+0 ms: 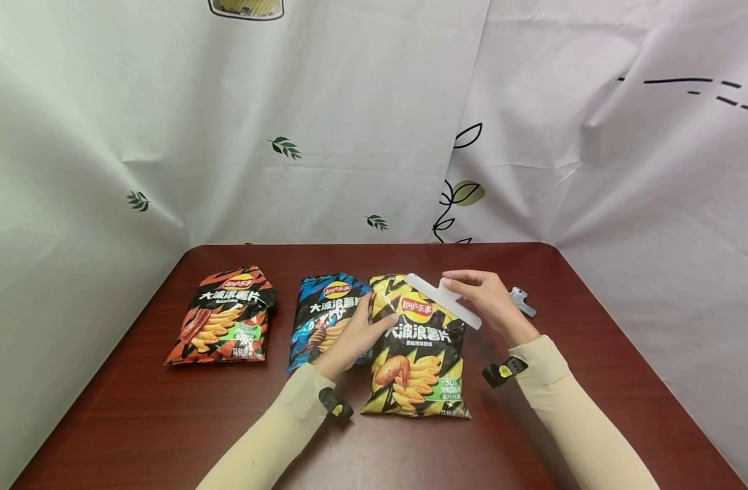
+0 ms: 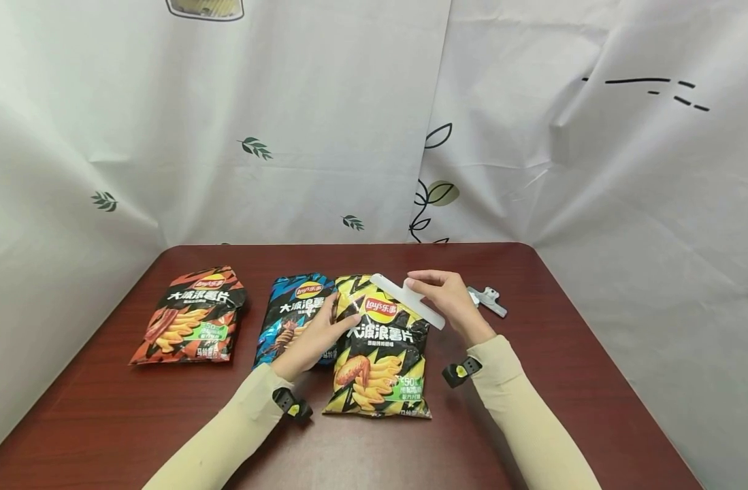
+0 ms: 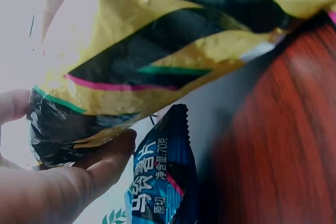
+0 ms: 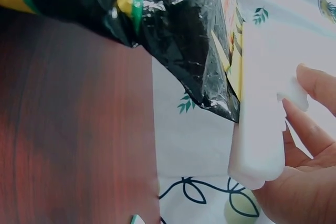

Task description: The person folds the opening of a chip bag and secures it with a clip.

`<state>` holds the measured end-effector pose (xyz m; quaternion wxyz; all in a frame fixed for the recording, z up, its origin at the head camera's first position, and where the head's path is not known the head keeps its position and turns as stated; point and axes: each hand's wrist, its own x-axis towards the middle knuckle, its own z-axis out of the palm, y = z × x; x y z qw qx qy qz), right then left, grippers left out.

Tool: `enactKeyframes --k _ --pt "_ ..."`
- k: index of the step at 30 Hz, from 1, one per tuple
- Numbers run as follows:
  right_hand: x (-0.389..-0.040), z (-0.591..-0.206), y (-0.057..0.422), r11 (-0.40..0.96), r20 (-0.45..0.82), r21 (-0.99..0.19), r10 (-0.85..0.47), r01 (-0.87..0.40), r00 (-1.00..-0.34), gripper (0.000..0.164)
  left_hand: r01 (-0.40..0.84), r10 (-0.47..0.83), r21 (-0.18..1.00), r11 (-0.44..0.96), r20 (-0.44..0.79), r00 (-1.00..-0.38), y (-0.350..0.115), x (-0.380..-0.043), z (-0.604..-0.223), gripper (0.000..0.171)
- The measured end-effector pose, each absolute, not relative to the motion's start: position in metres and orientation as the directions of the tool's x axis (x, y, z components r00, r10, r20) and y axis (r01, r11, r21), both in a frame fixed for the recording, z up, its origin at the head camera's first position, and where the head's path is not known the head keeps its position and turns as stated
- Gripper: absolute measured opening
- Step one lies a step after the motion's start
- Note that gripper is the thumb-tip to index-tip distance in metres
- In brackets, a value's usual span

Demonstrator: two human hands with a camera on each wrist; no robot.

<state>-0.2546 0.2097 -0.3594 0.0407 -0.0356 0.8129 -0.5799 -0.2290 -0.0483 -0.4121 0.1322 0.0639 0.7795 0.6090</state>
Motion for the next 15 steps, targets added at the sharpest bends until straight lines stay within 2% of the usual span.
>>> enactKeyframes --k 15 --pt "-0.2551 -0.3647 0.2193 0.337 -0.030 -0.941 -0.171 -0.030 -0.985 0.055 -0.027 0.234 0.978 0.206 -0.077 -0.969 -0.0449 -0.2249 -0.4117 0.091"
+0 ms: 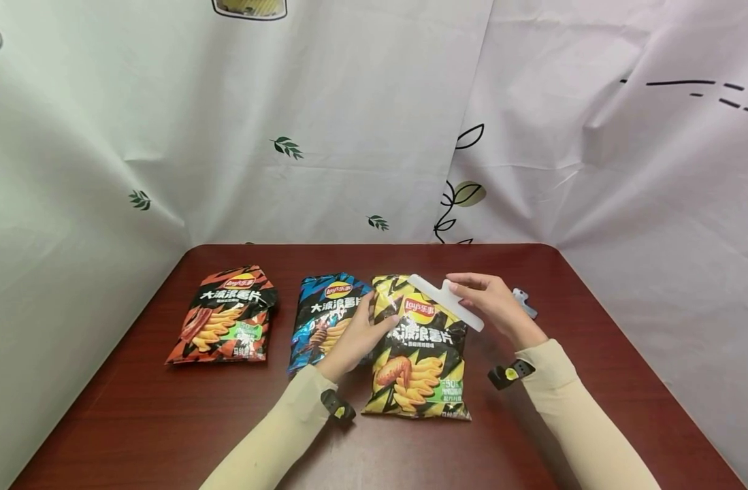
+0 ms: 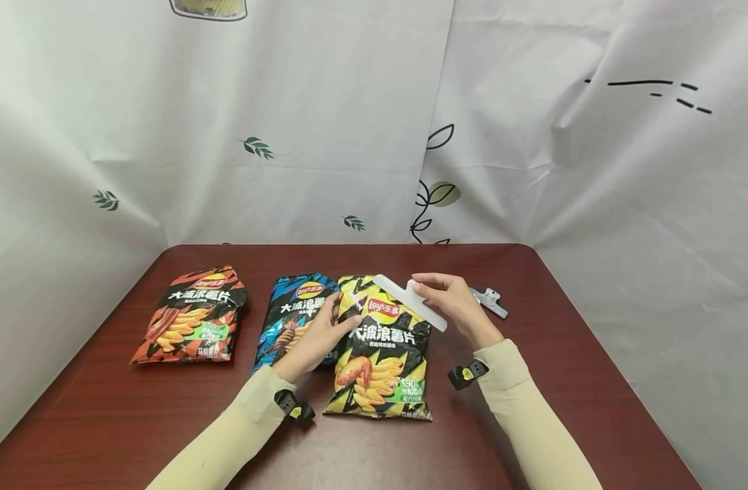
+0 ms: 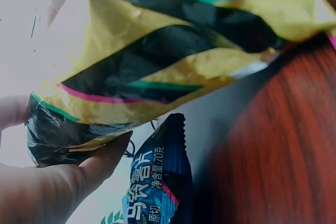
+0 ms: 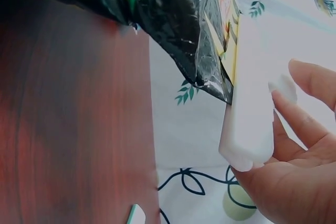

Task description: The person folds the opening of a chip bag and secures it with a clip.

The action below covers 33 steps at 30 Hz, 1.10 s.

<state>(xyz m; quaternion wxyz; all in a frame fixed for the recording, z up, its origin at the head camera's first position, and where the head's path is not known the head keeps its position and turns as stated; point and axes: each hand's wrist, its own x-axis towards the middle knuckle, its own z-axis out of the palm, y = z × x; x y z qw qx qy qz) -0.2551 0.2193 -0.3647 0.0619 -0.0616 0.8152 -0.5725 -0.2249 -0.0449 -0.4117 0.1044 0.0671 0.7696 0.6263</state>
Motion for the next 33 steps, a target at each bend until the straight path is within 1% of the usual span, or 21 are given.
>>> enactKeyframes --k 5,11,20,22,27,33 --pt "-0.254 -0.367 0.222 0.351 -0.056 -0.936 -0.169 -0.007 -0.984 0.057 -0.024 0.237 0.981 0.190 -0.069 -0.969 -0.045 -0.225 -0.413 0.090" --pt "-0.251 -0.373 0.228 0.358 -0.101 -0.933 -0.173 0.033 -0.980 0.062 -0.012 0.233 0.979 0.204 -0.060 -0.971 -0.045 -0.225 -0.414 0.088" --pt "-0.245 -0.378 0.234 0.505 -0.161 -0.862 -0.187 0.046 -0.969 0.076 -0.008 0.230 0.980 0.200 -0.055 -0.972 -0.045 -0.225 -0.416 0.088" --pt "-0.244 -0.380 0.234 0.478 -0.177 -0.876 -0.216 0.054 -0.960 0.078 -0.010 0.227 0.980 0.199 -0.057 -0.972 -0.045 -0.226 -0.417 0.088" --pt "-0.243 -0.383 0.235 0.348 -0.175 -0.935 -0.293 0.066 -0.940 0.080 -0.011 0.233 0.982 0.191 -0.057 -0.971 -0.045 -0.226 -0.416 0.087" --pt "-0.243 -0.384 0.237 0.332 -0.151 -0.942 -0.283 0.051 -0.947 0.078 -0.011 0.249 0.983 0.183 -0.057 -0.967 -0.045 -0.227 -0.416 0.087"
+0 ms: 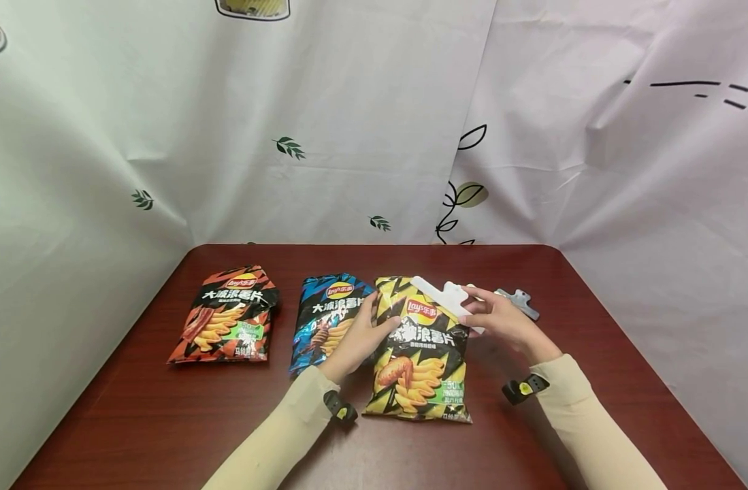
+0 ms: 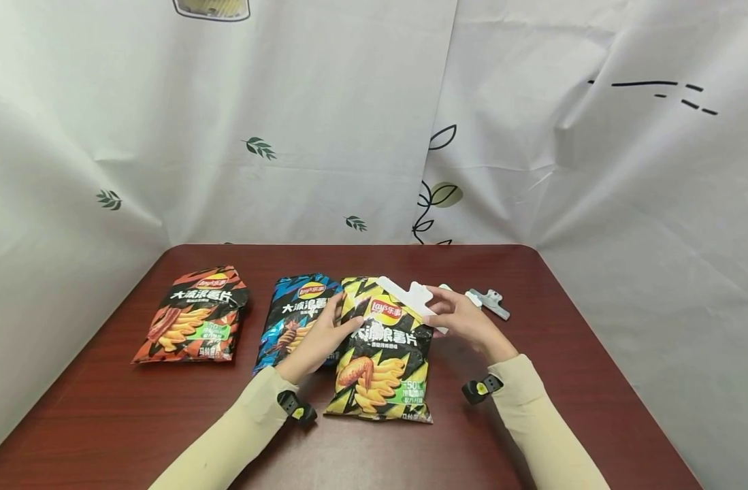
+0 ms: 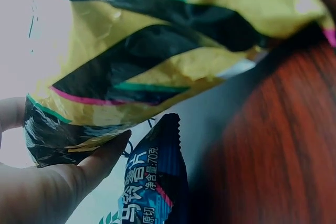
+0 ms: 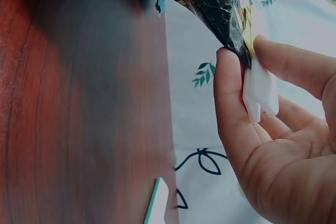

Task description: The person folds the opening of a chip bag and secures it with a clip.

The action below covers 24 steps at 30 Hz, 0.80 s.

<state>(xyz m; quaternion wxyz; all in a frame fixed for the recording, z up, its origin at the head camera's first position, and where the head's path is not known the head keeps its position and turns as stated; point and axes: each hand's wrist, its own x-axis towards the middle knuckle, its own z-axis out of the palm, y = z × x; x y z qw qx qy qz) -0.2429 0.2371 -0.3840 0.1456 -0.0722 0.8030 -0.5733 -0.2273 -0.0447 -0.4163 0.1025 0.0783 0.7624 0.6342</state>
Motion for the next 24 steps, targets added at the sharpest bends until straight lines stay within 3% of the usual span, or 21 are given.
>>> enactKeyframes --k 24 --pt "-0.254 -0.381 0.248 0.371 -0.113 -0.928 -0.181 0.039 -0.977 0.069 -0.080 0.332 0.978 0.192 -0.142 -0.932 -0.039 -0.242 -0.409 0.082"
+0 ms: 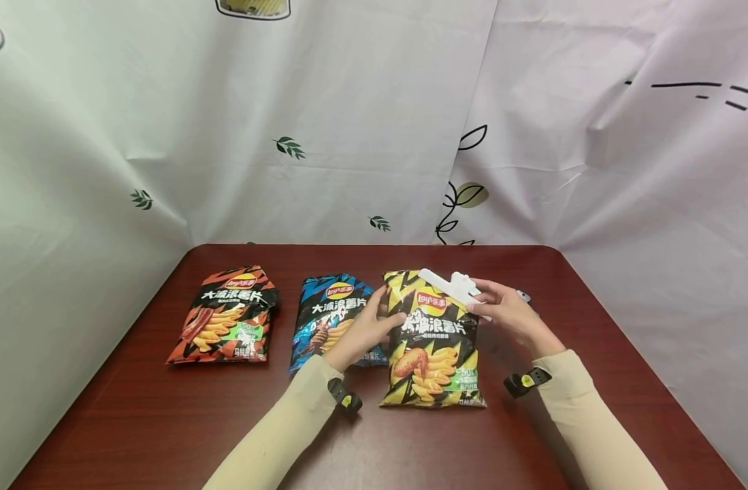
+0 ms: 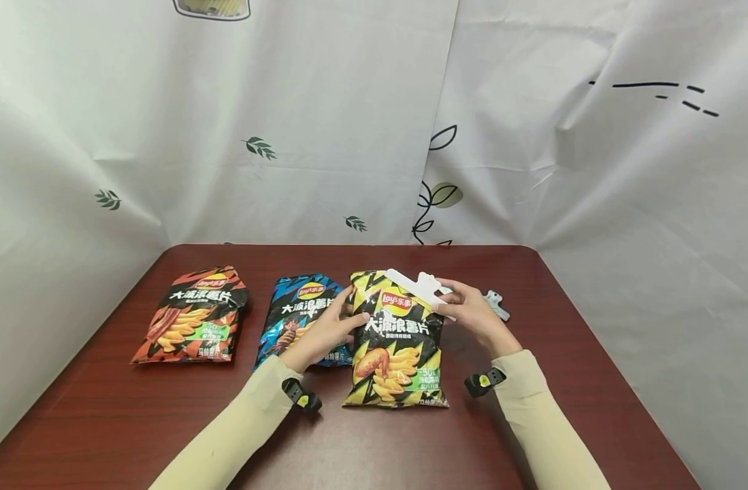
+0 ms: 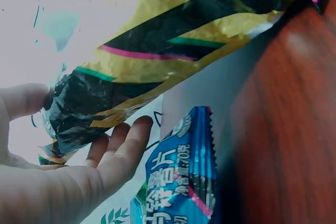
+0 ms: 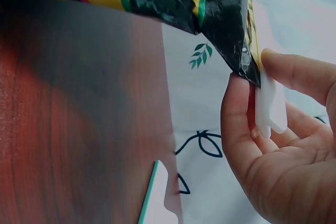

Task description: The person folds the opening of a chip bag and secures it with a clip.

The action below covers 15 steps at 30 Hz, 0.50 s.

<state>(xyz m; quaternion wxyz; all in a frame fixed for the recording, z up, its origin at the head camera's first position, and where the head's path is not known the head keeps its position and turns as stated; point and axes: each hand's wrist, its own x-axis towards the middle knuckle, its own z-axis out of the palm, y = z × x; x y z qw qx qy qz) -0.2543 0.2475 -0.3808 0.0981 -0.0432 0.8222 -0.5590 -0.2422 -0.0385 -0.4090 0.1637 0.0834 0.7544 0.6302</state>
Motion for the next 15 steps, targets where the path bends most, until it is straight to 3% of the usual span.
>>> enactKeyframes --k 15 --pt "-0.267 -0.384 0.250 0.345 -0.096 -0.938 -0.145 0.041 -0.985 0.065 -0.098 0.360 0.979 0.177 -0.157 -0.920 -0.035 -0.252 -0.406 0.081"
